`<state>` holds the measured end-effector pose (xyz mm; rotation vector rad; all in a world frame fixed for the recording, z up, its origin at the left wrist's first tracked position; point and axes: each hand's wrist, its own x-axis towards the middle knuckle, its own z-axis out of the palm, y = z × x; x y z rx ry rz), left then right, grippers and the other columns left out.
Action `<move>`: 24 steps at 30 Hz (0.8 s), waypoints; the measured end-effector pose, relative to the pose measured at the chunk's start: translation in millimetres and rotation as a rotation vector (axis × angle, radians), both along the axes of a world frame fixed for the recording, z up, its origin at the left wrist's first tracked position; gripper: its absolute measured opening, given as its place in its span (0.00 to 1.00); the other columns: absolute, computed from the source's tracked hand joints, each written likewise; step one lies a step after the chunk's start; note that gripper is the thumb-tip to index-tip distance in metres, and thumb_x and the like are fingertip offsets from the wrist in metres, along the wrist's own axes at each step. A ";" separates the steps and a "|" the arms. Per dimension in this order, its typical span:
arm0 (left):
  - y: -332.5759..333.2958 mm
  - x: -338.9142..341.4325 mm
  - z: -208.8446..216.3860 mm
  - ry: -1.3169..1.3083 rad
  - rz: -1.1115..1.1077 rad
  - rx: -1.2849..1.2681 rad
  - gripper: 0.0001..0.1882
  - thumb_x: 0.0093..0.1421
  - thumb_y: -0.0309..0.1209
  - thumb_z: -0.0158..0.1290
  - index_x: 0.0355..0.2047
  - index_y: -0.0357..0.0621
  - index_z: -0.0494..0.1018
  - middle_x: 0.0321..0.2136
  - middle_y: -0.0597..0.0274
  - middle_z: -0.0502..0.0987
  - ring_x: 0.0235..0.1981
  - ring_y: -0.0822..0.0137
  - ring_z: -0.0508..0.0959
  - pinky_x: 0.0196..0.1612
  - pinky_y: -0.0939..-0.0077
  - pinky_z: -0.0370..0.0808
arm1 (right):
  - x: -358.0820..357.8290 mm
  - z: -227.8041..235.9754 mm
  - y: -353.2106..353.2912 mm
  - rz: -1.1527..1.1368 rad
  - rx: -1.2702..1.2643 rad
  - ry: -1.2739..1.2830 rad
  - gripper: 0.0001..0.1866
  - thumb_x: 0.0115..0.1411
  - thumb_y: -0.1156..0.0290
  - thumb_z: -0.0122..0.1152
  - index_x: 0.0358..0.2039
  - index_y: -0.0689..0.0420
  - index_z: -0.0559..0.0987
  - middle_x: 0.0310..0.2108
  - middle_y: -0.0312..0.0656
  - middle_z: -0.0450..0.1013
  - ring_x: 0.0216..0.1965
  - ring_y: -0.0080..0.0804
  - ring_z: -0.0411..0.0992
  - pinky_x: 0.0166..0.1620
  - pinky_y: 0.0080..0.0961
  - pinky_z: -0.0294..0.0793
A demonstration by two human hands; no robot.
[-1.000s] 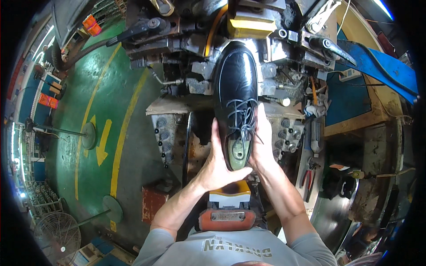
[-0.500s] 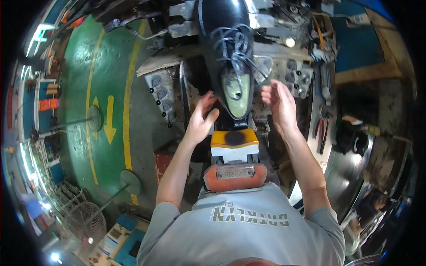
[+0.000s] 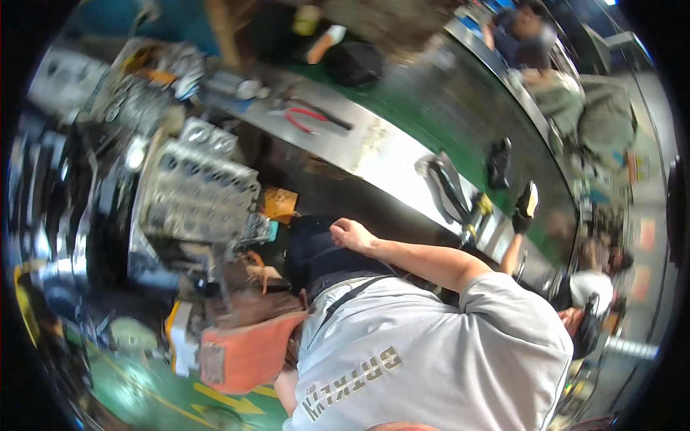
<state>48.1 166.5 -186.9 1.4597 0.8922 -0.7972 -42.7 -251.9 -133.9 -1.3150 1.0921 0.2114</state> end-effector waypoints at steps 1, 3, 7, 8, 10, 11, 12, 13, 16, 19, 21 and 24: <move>7.1 -1.6 0.7 0.008 0.033 0.022 0.32 0.60 0.46 0.56 0.58 0.41 0.62 0.52 0.52 0.69 0.49 0.61 0.70 0.51 0.69 0.69 | -15.4 -0.1 -2.3 -0.004 -0.031 0.001 0.20 0.63 0.61 0.49 0.44 0.67 0.75 0.32 0.45 0.76 0.34 0.31 0.75 0.40 0.30 0.75; 17.4 -0.3 6.6 0.023 0.095 0.083 0.31 0.60 0.47 0.56 0.57 0.41 0.63 0.50 0.53 0.70 0.47 0.61 0.71 0.50 0.69 0.70 | -42.1 0.8 -0.8 -0.009 -0.080 0.000 0.19 0.62 0.61 0.49 0.42 0.65 0.77 0.32 0.47 0.77 0.33 0.33 0.76 0.41 0.31 0.75; 19.8 19.4 18.5 -0.039 0.203 0.144 0.30 0.60 0.47 0.56 0.55 0.41 0.65 0.48 0.56 0.73 0.44 0.62 0.73 0.47 0.70 0.72 | -85.9 4.7 -12.4 -0.042 -0.159 0.017 0.20 0.63 0.61 0.50 0.43 0.66 0.76 0.33 0.47 0.77 0.33 0.34 0.76 0.41 0.31 0.75; 21.7 21.6 24.8 -0.058 0.225 0.153 0.29 0.60 0.47 0.56 0.54 0.41 0.66 0.47 0.56 0.73 0.43 0.62 0.74 0.47 0.71 0.73 | -93.0 11.0 -17.7 -0.041 -0.181 0.032 0.20 0.63 0.61 0.51 0.44 0.66 0.76 0.33 0.47 0.77 0.34 0.33 0.76 0.42 0.30 0.75; 25.5 18.8 40.3 -0.078 0.276 0.160 0.29 0.60 0.48 0.56 0.53 0.41 0.67 0.46 0.57 0.74 0.42 0.63 0.75 0.45 0.71 0.74 | -102.1 -0.4 -26.9 -0.206 -0.044 -0.013 0.18 0.63 0.62 0.52 0.43 0.65 0.76 0.32 0.44 0.76 0.33 0.30 0.75 0.41 0.28 0.75; 25.5 10.8 47.7 -0.077 0.293 0.152 0.28 0.60 0.48 0.56 0.53 0.42 0.68 0.46 0.58 0.75 0.41 0.63 0.75 0.45 0.72 0.74 | -109.0 -4.3 -32.9 -0.223 -0.045 -0.032 0.17 0.63 0.63 0.53 0.42 0.65 0.76 0.30 0.41 0.76 0.32 0.27 0.74 0.39 0.25 0.74; 22.3 1.3 54.1 -0.071 0.317 0.137 0.28 0.59 0.48 0.56 0.52 0.42 0.68 0.45 0.58 0.75 0.40 0.63 0.76 0.44 0.72 0.75 | -111.2 -5.9 -41.9 -0.231 -0.031 -0.071 0.16 0.64 0.64 0.53 0.41 0.65 0.76 0.30 0.41 0.75 0.32 0.26 0.73 0.39 0.25 0.74; 18.2 -8.6 59.9 -0.057 0.340 0.116 0.28 0.59 0.48 0.56 0.52 0.42 0.69 0.44 0.59 0.76 0.39 0.64 0.76 0.43 0.72 0.75 | -115.7 -6.8 -52.5 -0.210 0.034 -0.091 0.16 0.65 0.63 0.53 0.43 0.65 0.75 0.32 0.40 0.75 0.33 0.26 0.73 0.40 0.25 0.74; -5.8 -44.4 71.3 0.046 0.382 -0.005 0.27 0.59 0.49 0.56 0.50 0.42 0.70 0.43 0.60 0.77 0.37 0.64 0.78 0.41 0.73 0.77 | -126.3 -1.4 -85.6 -0.183 0.086 -0.128 0.16 0.65 0.63 0.53 0.42 0.64 0.75 0.31 0.40 0.75 0.32 0.26 0.73 0.39 0.25 0.74; -89.7 -87.8 81.7 0.071 0.314 -0.118 0.26 0.59 0.49 0.55 0.49 0.42 0.72 0.41 0.62 0.79 0.35 0.65 0.79 0.39 0.74 0.79 | -148.8 6.4 -119.3 -0.126 0.104 -0.181 0.15 0.64 0.63 0.54 0.42 0.63 0.75 0.30 0.41 0.76 0.32 0.26 0.73 0.39 0.26 0.73; -196.9 -111.3 100.7 -0.139 0.156 -0.048 0.30 0.56 0.53 0.54 0.46 0.38 0.73 0.42 0.57 0.78 0.40 0.62 0.78 0.43 0.69 0.77 | -171.2 20.2 -141.3 -0.153 0.121 -0.232 0.15 0.64 0.63 0.54 0.42 0.63 0.75 0.31 0.41 0.76 0.33 0.26 0.73 0.40 0.25 0.73; -342.1 -122.3 132.3 -0.146 0.064 -0.022 0.24 0.58 0.49 0.53 0.41 0.37 0.74 0.36 0.61 0.79 0.32 0.64 0.78 0.30 0.76 0.74 | -217.1 29.6 -167.8 -0.198 0.125 -0.216 0.16 0.64 0.63 0.55 0.43 0.63 0.76 0.32 0.42 0.76 0.35 0.27 0.73 0.41 0.26 0.73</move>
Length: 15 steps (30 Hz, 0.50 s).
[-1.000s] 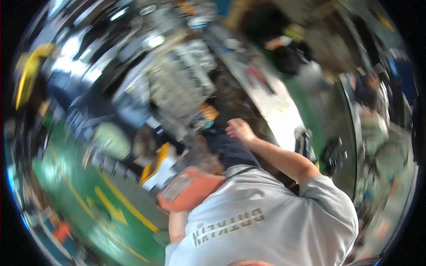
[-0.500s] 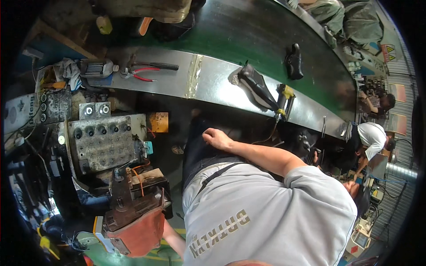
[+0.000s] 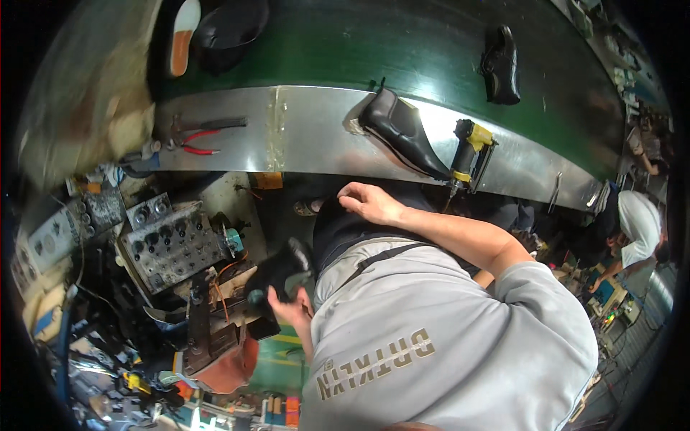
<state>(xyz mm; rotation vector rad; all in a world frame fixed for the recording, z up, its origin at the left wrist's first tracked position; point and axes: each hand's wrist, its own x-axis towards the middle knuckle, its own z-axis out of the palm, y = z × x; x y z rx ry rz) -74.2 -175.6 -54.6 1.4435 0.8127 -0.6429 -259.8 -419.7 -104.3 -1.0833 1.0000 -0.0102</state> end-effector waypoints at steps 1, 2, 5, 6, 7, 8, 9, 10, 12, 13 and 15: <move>-51.8 0.2 11.0 0.049 -0.009 -0.007 0.21 0.59 0.45 0.52 0.39 0.38 0.75 0.33 0.64 0.80 0.27 0.67 0.79 0.23 0.80 0.73 | -17.7 -1.9 -5.2 -0.024 -0.007 0.025 0.16 0.64 0.62 0.55 0.44 0.62 0.76 0.34 0.43 0.76 0.36 0.27 0.73 0.43 0.26 0.73; -45.4 22.6 -16.1 0.192 -0.122 -0.156 0.19 0.58 0.42 0.54 0.43 0.40 0.75 0.39 0.61 0.80 0.36 0.64 0.80 0.35 0.75 0.79 | -35.5 -1.9 -9.6 -0.042 -0.007 0.044 0.17 0.64 0.62 0.55 0.45 0.62 0.76 0.35 0.43 0.76 0.38 0.28 0.74 0.44 0.27 0.73; -182.9 15.0 -8.2 0.161 -0.356 -0.349 0.17 0.54 0.31 0.55 0.45 0.41 0.74 0.43 0.59 0.79 0.45 0.60 0.79 0.49 0.64 0.78 | -81.7 -1.9 -17.0 -0.117 -0.002 0.111 0.17 0.63 0.61 0.56 0.46 0.61 0.76 0.38 0.45 0.77 0.41 0.30 0.74 0.46 0.27 0.72; -221.5 20.0 -13.3 0.217 -0.449 -0.439 0.18 0.54 0.29 0.54 0.46 0.40 0.73 0.44 0.57 0.78 0.46 0.59 0.78 0.53 0.61 0.75 | -96.7 -6.7 -13.0 -0.176 0.015 0.094 0.18 0.63 0.61 0.56 0.47 0.61 0.75 0.37 0.44 0.76 0.39 0.29 0.74 0.45 0.26 0.72; -266.0 18.2 -7.7 0.194 -0.568 -0.428 0.18 0.54 0.29 0.55 0.46 0.39 0.73 0.45 0.58 0.78 0.46 0.59 0.78 0.53 0.60 0.75 | -108.9 -9.8 -10.1 -0.233 0.032 0.090 0.18 0.63 0.61 0.56 0.47 0.61 0.75 0.37 0.44 0.76 0.38 0.28 0.73 0.44 0.26 0.72; -302.6 19.0 -6.0 0.176 -0.660 -0.408 0.18 0.56 0.32 0.54 0.47 0.40 0.73 0.46 0.60 0.77 0.47 0.60 0.77 0.54 0.62 0.74 | -119.9 -11.6 -5.7 -0.294 0.047 0.093 0.18 0.63 0.61 0.56 0.47 0.60 0.75 0.36 0.43 0.76 0.37 0.27 0.73 0.44 0.26 0.72; -344.3 14.1 -3.9 0.161 -0.744 -0.511 0.19 0.61 0.38 0.52 0.48 0.41 0.73 0.46 0.61 0.77 0.48 0.61 0.76 0.56 0.64 0.72 | -128.8 -13.8 0.1 -0.354 0.045 0.092 0.17 0.63 0.61 0.57 0.47 0.60 0.75 0.35 0.43 0.76 0.35 0.26 0.72 0.42 0.26 0.72; -375.2 5.1 1.8 0.130 -0.811 -0.550 0.23 0.65 0.46 0.47 0.49 0.41 0.72 0.47 0.60 0.77 0.49 0.61 0.76 0.57 0.66 0.70 | -135.6 -8.5 0.9 -0.383 0.025 0.090 0.17 0.64 0.61 0.57 0.47 0.60 0.75 0.36 0.43 0.76 0.35 0.27 0.72 0.42 0.26 0.72; -405.0 39.9 -35.6 0.492 -1.017 -1.028 0.31 0.68 0.51 0.40 0.59 0.37 0.61 0.56 0.49 0.68 0.57 0.57 0.69 0.59 0.64 0.67 | -144.8 3.7 7.6 -0.443 0.019 0.122 0.17 0.64 0.62 0.57 0.47 0.60 0.75 0.36 0.43 0.76 0.36 0.27 0.72 0.42 0.25 0.72; -419.7 16.7 -34.4 0.307 -1.017 -0.746 0.31 0.69 0.50 0.39 0.60 0.36 0.59 0.57 0.47 0.67 0.58 0.55 0.68 0.59 0.64 0.66 | -147.8 10.8 7.0 -0.474 0.038 0.144 0.14 0.66 0.65 0.55 0.47 0.60 0.74 0.37 0.39 0.75 0.38 0.22 0.72 0.45 0.22 0.72; -428.0 -8.6 -45.5 0.061 -1.074 -0.392 0.27 0.71 0.43 0.37 0.59 0.32 0.60 0.59 0.44 0.65 0.58 0.51 0.68 0.59 0.60 0.68 | -150.1 8.3 16.0 -0.659 -0.067 0.151 0.14 0.64 0.66 0.56 0.46 0.61 0.75 0.35 0.40 0.76 0.36 0.24 0.73 0.42 0.23 0.72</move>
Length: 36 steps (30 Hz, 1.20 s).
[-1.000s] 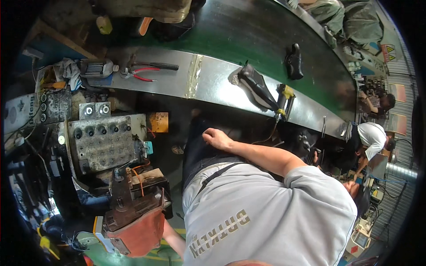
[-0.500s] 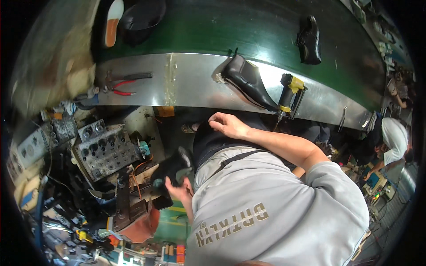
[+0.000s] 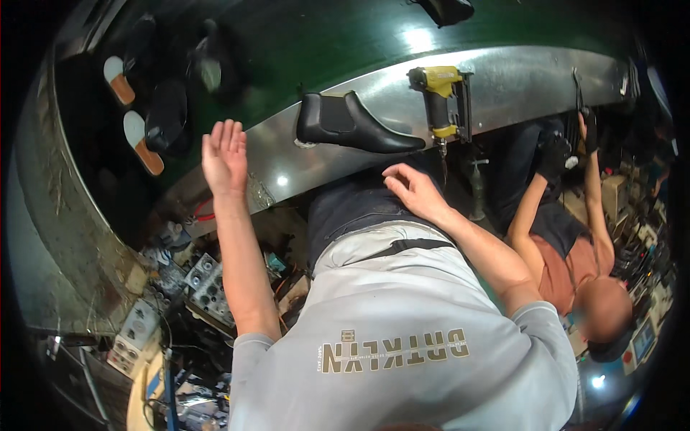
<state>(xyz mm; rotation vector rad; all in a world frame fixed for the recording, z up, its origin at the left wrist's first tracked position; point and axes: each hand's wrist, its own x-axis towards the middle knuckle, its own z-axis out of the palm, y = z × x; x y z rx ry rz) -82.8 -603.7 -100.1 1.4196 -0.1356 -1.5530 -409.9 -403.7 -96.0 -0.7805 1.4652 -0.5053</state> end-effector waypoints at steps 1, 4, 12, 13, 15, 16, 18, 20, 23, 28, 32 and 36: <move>8.3 -9.0 -10.4 -0.039 -0.065 0.028 0.24 0.70 0.41 0.39 0.57 0.32 0.63 0.57 0.45 0.68 0.57 0.54 0.70 0.58 0.62 0.69 | -0.2 -1.2 8.2 -0.085 -0.047 0.021 0.14 0.63 0.66 0.56 0.45 0.61 0.76 0.35 0.41 0.77 0.35 0.25 0.73 0.40 0.23 0.72; 49.6 -24.6 -31.5 0.030 -0.156 0.106 0.20 0.70 0.38 0.41 0.53 0.34 0.67 0.50 0.50 0.73 0.51 0.58 0.73 0.55 0.64 0.71 | 2.4 6.7 5.3 -0.304 -0.116 0.056 0.12 0.62 0.68 0.58 0.44 0.61 0.76 0.33 0.41 0.76 0.33 0.23 0.72 0.38 0.22 0.71; 152.2 -16.6 -19.2 0.012 -0.441 0.399 0.14 0.66 0.35 0.50 0.44 0.37 0.72 0.32 0.57 0.78 0.33 0.66 0.78 0.39 0.72 0.76 | 38.4 23.8 29.6 -0.214 -0.235 0.182 0.10 0.61 0.70 0.58 0.41 0.60 0.76 0.34 0.45 0.75 0.34 0.34 0.74 0.38 0.28 0.73; 158.1 -10.9 -18.8 0.001 -0.458 0.418 0.14 0.66 0.35 0.50 0.43 0.37 0.72 0.32 0.57 0.78 0.33 0.66 0.78 0.38 0.72 0.76 | 39.6 22.7 28.8 -0.221 -0.305 0.239 0.10 0.60 0.70 0.58 0.41 0.60 0.76 0.35 0.46 0.74 0.35 0.37 0.74 0.39 0.29 0.73; 164.8 -4.7 -21.7 -0.006 -0.491 0.425 0.13 0.65 0.35 0.50 0.43 0.37 0.72 0.31 0.58 0.78 0.32 0.66 0.78 0.37 0.73 0.76 | 37.5 19.1 19.8 -0.193 -0.414 0.344 0.12 0.57 0.71 0.61 0.42 0.60 0.76 0.38 0.49 0.73 0.39 0.46 0.74 0.42 0.33 0.73; 164.6 -2.0 -23.2 -0.017 -0.505 0.425 0.13 0.65 0.35 0.50 0.43 0.37 0.72 0.31 0.58 0.78 0.31 0.66 0.78 0.36 0.73 0.76 | 34.6 13.8 9.8 -0.155 -0.511 0.449 0.16 0.56 0.71 0.62 0.44 0.60 0.74 0.40 0.49 0.73 0.41 0.46 0.73 0.45 0.34 0.72; 163.5 2.4 -23.6 -0.028 -0.559 0.419 0.13 0.65 0.35 0.50 0.43 0.37 0.72 0.31 0.58 0.78 0.31 0.66 0.79 0.37 0.74 0.76 | 31.4 6.0 -19.7 -0.022 -0.661 0.687 0.25 0.52 0.69 0.67 0.50 0.61 0.71 0.44 0.48 0.72 0.46 0.47 0.71 0.51 0.36 0.68; 163.9 1.3 -20.5 -0.021 -0.590 0.397 0.13 0.66 0.35 0.50 0.44 0.38 0.71 0.32 0.57 0.79 0.33 0.66 0.79 0.38 0.74 0.76 | 31.4 -11.9 -43.2 0.168 -0.696 0.873 0.35 0.49 0.64 0.71 0.55 0.62 0.67 0.48 0.48 0.70 0.50 0.48 0.68 0.55 0.39 0.64; 164.9 -0.6 -15.8 -0.020 -0.595 0.383 0.13 0.66 0.35 0.50 0.44 0.37 0.71 0.32 0.57 0.78 0.33 0.67 0.79 0.39 0.74 0.76 | 32.0 -38.3 -67.1 0.445 -0.449 0.878 0.44 0.44 0.60 0.74 0.58 0.62 0.63 0.46 0.52 0.72 0.48 0.50 0.70 0.52 0.41 0.67; 174.6 4.0 -18.2 -0.014 -0.573 0.398 0.14 0.66 0.35 0.49 0.44 0.37 0.70 0.33 0.57 0.78 0.33 0.67 0.78 0.39 0.74 0.76 | 17.1 -25.7 -84.1 0.404 -0.151 0.620 0.39 0.45 0.58 0.72 0.54 0.65 0.68 0.42 0.56 0.75 0.44 0.47 0.75 0.47 0.37 0.72; 178.5 3.5 -17.9 0.008 -0.571 0.397 0.14 0.66 0.34 0.49 0.45 0.36 0.70 0.33 0.57 0.78 0.33 0.66 0.78 0.39 0.74 0.76 | -6.2 -8.3 -56.8 -0.060 0.064 -0.186 0.32 0.49 0.56 0.70 0.49 0.64 0.74 0.42 0.41 0.75 0.43 0.27 0.73 0.48 0.25 0.71; 171.8 -8.8 -14.0 0.010 -0.625 0.397 0.13 0.66 0.34 0.50 0.45 0.37 0.70 0.33 0.57 0.78 0.33 0.67 0.78 0.39 0.74 0.76 | -25.8 5.8 -12.0 -0.409 0.061 -0.562 0.32 0.54 0.56 0.68 0.52 0.64 0.72 0.45 0.39 0.74 0.44 0.25 0.72 0.49 0.24 0.72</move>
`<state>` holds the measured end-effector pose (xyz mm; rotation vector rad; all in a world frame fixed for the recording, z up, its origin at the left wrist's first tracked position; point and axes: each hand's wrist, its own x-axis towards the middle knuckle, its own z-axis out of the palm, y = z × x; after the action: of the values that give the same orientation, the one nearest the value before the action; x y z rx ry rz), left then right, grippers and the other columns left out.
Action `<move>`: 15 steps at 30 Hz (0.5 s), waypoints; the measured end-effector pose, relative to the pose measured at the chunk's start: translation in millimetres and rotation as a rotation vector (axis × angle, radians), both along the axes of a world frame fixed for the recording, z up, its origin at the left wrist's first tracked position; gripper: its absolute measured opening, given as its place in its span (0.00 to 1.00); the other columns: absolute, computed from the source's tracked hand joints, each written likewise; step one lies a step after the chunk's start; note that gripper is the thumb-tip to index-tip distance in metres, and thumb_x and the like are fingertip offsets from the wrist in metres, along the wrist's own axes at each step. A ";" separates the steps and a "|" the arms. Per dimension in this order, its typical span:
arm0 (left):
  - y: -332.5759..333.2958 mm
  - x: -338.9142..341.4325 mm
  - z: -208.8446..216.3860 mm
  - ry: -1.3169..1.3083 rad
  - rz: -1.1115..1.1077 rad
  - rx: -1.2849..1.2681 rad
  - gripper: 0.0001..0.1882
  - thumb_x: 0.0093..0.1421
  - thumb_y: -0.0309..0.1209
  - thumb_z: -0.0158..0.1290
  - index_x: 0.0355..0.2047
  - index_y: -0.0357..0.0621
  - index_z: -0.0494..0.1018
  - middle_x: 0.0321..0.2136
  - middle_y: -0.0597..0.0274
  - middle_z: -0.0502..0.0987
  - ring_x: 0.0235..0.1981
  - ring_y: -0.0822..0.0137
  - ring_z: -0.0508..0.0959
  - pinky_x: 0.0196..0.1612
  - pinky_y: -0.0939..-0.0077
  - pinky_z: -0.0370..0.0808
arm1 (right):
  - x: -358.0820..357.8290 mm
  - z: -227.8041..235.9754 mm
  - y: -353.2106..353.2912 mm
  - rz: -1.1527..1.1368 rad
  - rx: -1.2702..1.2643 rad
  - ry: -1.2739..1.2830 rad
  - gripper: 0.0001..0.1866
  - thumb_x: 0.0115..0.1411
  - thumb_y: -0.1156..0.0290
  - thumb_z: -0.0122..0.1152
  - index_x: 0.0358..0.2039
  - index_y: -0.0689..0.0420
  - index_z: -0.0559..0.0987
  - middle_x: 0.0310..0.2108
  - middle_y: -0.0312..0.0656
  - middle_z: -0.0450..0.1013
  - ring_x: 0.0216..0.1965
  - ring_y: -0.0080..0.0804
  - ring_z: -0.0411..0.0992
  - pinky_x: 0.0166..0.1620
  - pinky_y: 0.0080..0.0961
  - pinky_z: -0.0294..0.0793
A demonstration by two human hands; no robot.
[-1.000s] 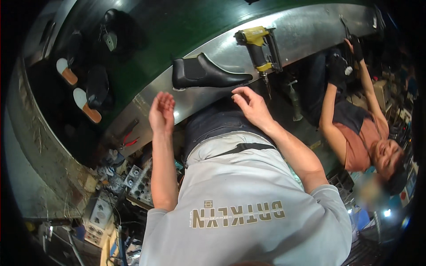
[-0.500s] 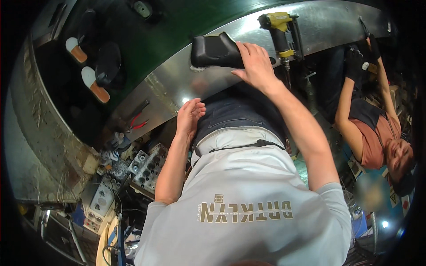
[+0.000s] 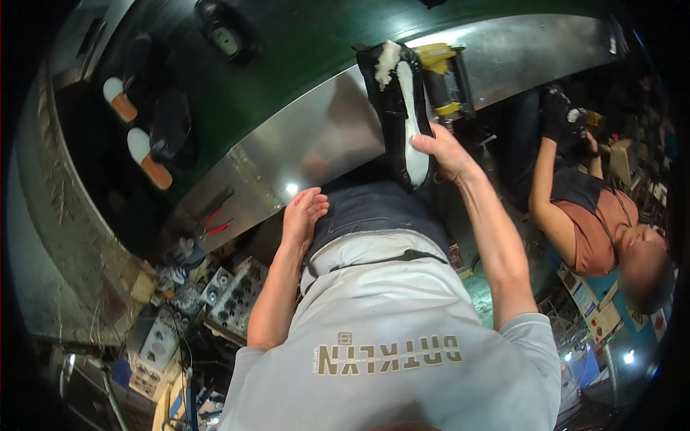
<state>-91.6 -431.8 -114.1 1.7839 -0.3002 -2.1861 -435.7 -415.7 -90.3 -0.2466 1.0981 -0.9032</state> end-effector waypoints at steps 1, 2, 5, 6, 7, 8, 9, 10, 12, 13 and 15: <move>-2.4 -2.4 -0.3 0.002 -0.017 -0.006 0.13 0.65 0.33 0.50 0.44 0.37 0.71 0.32 0.58 0.78 0.33 0.67 0.79 0.38 0.75 0.76 | -4.6 1.7 8.4 -0.067 0.018 -0.035 0.37 0.47 0.50 0.73 0.50 0.63 0.72 0.42 0.39 0.74 0.42 0.26 0.73 0.46 0.25 0.73; -5.4 -7.3 0.2 -0.006 -0.037 -0.002 0.12 0.65 0.33 0.51 0.44 0.37 0.71 0.32 0.58 0.78 0.32 0.67 0.79 0.38 0.74 0.76 | -10.1 6.5 16.1 -0.115 0.002 -0.054 0.38 0.47 0.49 0.73 0.51 0.63 0.72 0.42 0.41 0.74 0.42 0.29 0.73 0.47 0.26 0.74; -15.3 -18.4 0.3 0.017 -0.098 -0.026 0.13 0.65 0.34 0.51 0.43 0.38 0.72 0.31 0.58 0.79 0.32 0.67 0.79 0.38 0.75 0.76 | -24.5 6.5 35.7 -0.220 -0.049 -0.143 0.41 0.45 0.46 0.73 0.51 0.63 0.72 0.44 0.47 0.74 0.43 0.35 0.75 0.48 0.30 0.76; -19.9 -23.1 1.1 0.028 -0.118 -0.037 0.13 0.65 0.34 0.51 0.44 0.38 0.72 0.32 0.58 0.79 0.32 0.67 0.79 0.38 0.75 0.76 | -26.4 7.4 38.5 -0.247 -0.069 -0.180 0.42 0.44 0.45 0.73 0.51 0.63 0.72 0.44 0.49 0.74 0.43 0.37 0.76 0.49 0.31 0.76; -24.1 -28.8 2.1 0.039 -0.138 -0.048 0.13 0.65 0.35 0.51 0.44 0.37 0.72 0.32 0.58 0.79 0.32 0.67 0.79 0.38 0.75 0.76 | -28.6 10.3 41.4 -0.265 -0.090 -0.199 0.42 0.44 0.45 0.73 0.51 0.63 0.72 0.44 0.50 0.74 0.44 0.38 0.76 0.49 0.32 0.77; -28.3 -35.7 3.3 0.056 -0.166 -0.067 0.13 0.66 0.35 0.51 0.44 0.37 0.71 0.32 0.58 0.79 0.32 0.68 0.79 0.38 0.75 0.76 | -30.1 15.0 43.7 -0.283 -0.111 -0.218 0.42 0.44 0.45 0.73 0.51 0.63 0.72 0.45 0.52 0.74 0.44 0.39 0.76 0.49 0.34 0.77; -33.3 -41.9 5.5 0.070 -0.193 -0.085 0.14 0.66 0.35 0.51 0.44 0.37 0.71 0.33 0.58 0.78 0.33 0.68 0.79 0.38 0.76 0.75 | -30.6 18.7 44.8 -0.300 -0.132 -0.241 0.43 0.44 0.45 0.73 0.52 0.63 0.71 0.45 0.53 0.74 0.44 0.41 0.76 0.50 0.35 0.77; -38.2 -49.5 8.4 0.083 -0.220 -0.104 0.14 0.66 0.35 0.50 0.45 0.36 0.71 0.33 0.58 0.78 0.33 0.68 0.78 0.38 0.76 0.75 | -32.1 19.6 46.5 -0.306 -0.169 -0.257 0.42 0.45 0.45 0.72 0.52 0.64 0.71 0.46 0.54 0.73 0.46 0.41 0.76 0.50 0.34 0.77; -49.2 -70.5 15.8 0.124 -0.256 -0.143 0.14 0.66 0.35 0.50 0.45 0.36 0.71 0.33 0.58 0.78 0.34 0.69 0.78 0.39 0.77 0.75 | -34.9 21.6 51.1 -0.335 -0.188 -0.281 0.42 0.46 0.45 0.71 0.53 0.64 0.71 0.46 0.55 0.73 0.46 0.42 0.76 0.51 0.34 0.77; -54.4 -80.4 19.6 0.139 -0.272 -0.162 0.14 0.66 0.35 0.50 0.45 0.36 0.70 0.34 0.59 0.78 0.34 0.70 0.77 0.39 0.77 0.74 | -34.4 21.4 53.4 -0.346 -0.196 -0.299 0.42 0.47 0.45 0.71 0.53 0.65 0.71 0.47 0.55 0.73 0.46 0.42 0.75 0.51 0.35 0.77; -64.2 -102.2 26.4 0.173 -0.324 -0.207 0.15 0.67 0.35 0.50 0.47 0.35 0.70 0.35 0.59 0.77 0.35 0.70 0.77 0.41 0.77 0.74 | -34.0 18.9 56.4 -0.374 -0.203 -0.335 0.41 0.47 0.45 0.70 0.52 0.64 0.71 0.45 0.52 0.74 0.46 0.40 0.75 0.52 0.35 0.76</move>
<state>-193.9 -496.0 -87.7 1.5091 -0.7910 -2.4012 -469.6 -359.3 -71.3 -0.0506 0.7505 -1.3404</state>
